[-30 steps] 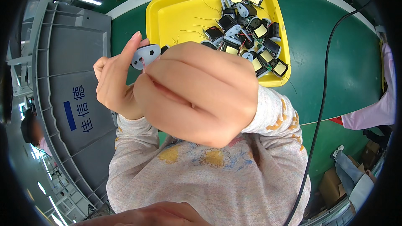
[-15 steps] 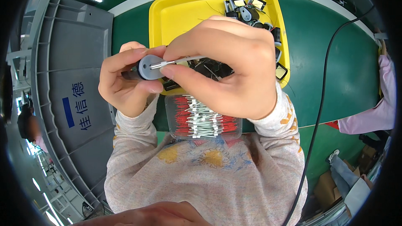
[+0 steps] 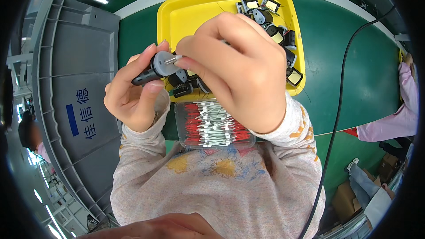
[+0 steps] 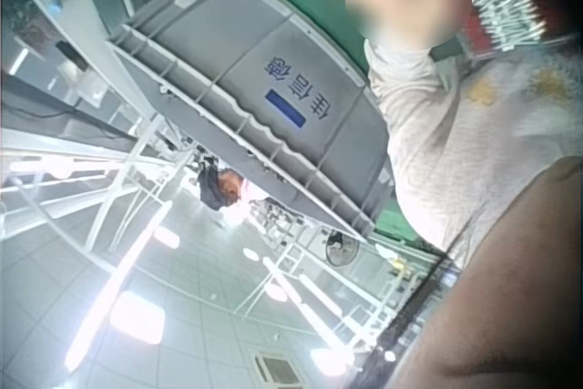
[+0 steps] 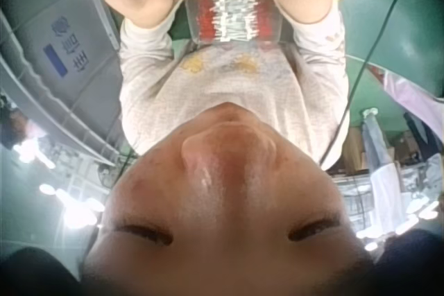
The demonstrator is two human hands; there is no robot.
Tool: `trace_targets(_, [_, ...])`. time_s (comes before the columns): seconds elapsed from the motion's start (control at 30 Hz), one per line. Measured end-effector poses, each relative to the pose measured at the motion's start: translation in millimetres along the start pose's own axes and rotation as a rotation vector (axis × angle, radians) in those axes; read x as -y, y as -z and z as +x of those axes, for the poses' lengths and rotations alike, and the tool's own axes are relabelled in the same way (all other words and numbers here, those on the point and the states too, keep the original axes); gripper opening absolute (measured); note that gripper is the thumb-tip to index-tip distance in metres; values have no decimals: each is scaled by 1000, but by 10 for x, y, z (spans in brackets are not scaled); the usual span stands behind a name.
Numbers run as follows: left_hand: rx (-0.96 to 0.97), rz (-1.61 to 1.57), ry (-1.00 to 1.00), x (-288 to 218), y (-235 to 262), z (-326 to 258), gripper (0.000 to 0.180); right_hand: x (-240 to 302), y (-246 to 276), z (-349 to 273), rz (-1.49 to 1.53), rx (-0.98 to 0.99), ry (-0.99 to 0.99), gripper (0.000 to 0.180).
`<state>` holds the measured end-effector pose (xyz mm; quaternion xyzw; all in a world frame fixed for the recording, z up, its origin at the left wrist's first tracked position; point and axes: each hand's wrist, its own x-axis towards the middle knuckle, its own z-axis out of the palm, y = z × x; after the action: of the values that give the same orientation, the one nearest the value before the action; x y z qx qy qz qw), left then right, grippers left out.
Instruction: The person repeatedly picks up small electronic components from a yellow tray and uses a white tool to manipulate wires or internal parts. The person handles the components one at a time, performing a repetitive assembly or adjustment action before placing them back into the tray.
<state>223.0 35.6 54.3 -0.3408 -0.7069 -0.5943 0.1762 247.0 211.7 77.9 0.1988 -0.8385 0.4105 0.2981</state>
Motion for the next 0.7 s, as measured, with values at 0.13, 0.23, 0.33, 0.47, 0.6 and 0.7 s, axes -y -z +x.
trace_targets(0.13, [-6, 31, -32, 13, 9, -14, 41, 30, -30, -36, -87, -34, 118, 22])
trace_targets(0.23, [-17, 1, -12, 2, -3, -32, 41, 93, -51, -48, -169, -52, 189, 27])
trace_targets(0.33, [-7, -25, -19, 16, -15, -38, 40, 100, -65, -66, -188, -56, 231, 31])
trace_targets(0.47, [70, -58, 28, 38, 30, -19, 38, 74, -58, -75, -106, -10, 215, 31])
trace_targets(0.6, [135, -219, 156, 46, 94, 3, 36, 60, -48, -48, -10, 42, 182, 29])
trace_targets(0.7, [178, -312, 258, 31, 120, 5, 36, 31, -38, -39, 81, 81, 159, 29])
